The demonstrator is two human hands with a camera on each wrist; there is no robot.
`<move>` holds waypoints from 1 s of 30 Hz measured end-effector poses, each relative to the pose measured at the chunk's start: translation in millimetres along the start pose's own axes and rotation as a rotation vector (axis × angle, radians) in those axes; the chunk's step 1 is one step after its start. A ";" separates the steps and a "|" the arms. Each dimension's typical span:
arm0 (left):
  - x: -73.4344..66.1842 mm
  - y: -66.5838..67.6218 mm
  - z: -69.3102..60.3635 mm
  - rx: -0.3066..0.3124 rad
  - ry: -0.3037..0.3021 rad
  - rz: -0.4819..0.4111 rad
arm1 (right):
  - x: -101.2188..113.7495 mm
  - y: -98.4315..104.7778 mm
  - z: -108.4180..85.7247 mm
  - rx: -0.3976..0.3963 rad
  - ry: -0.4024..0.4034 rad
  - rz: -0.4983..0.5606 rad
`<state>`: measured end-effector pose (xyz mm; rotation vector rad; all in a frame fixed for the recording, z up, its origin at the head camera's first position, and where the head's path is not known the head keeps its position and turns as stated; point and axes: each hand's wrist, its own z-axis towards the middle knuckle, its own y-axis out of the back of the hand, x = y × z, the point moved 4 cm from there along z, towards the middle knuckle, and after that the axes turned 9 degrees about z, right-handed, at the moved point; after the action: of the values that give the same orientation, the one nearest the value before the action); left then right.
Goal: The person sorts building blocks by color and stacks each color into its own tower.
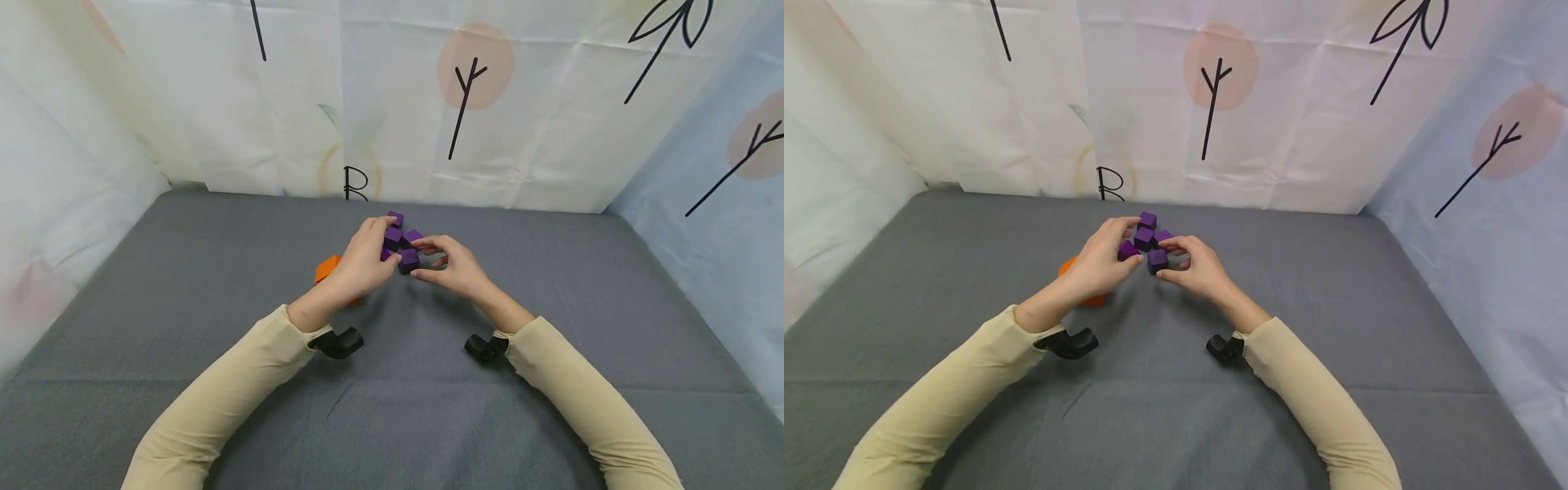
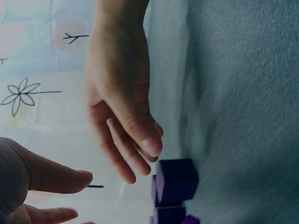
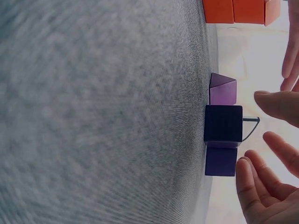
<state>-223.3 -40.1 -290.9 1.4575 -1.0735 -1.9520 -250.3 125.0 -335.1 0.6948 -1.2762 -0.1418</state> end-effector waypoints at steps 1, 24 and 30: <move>-0.3 -2.7 0.6 0.008 0.009 0.002 | -0.6 -0.1 0.2 0.006 -0.005 -0.003; 14.2 -55.6 9.7 -0.046 0.223 -0.162 | -6.8 -4.2 7.9 0.082 -0.076 0.080; 15.0 -59.3 7.1 -0.121 0.261 -0.202 | -8.6 -6.1 10.7 0.058 -0.091 0.074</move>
<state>-230.2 -14.8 -346.6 1.7508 -0.7058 -1.8548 -261.0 120.0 -344.3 0.6964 -1.3960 -0.0773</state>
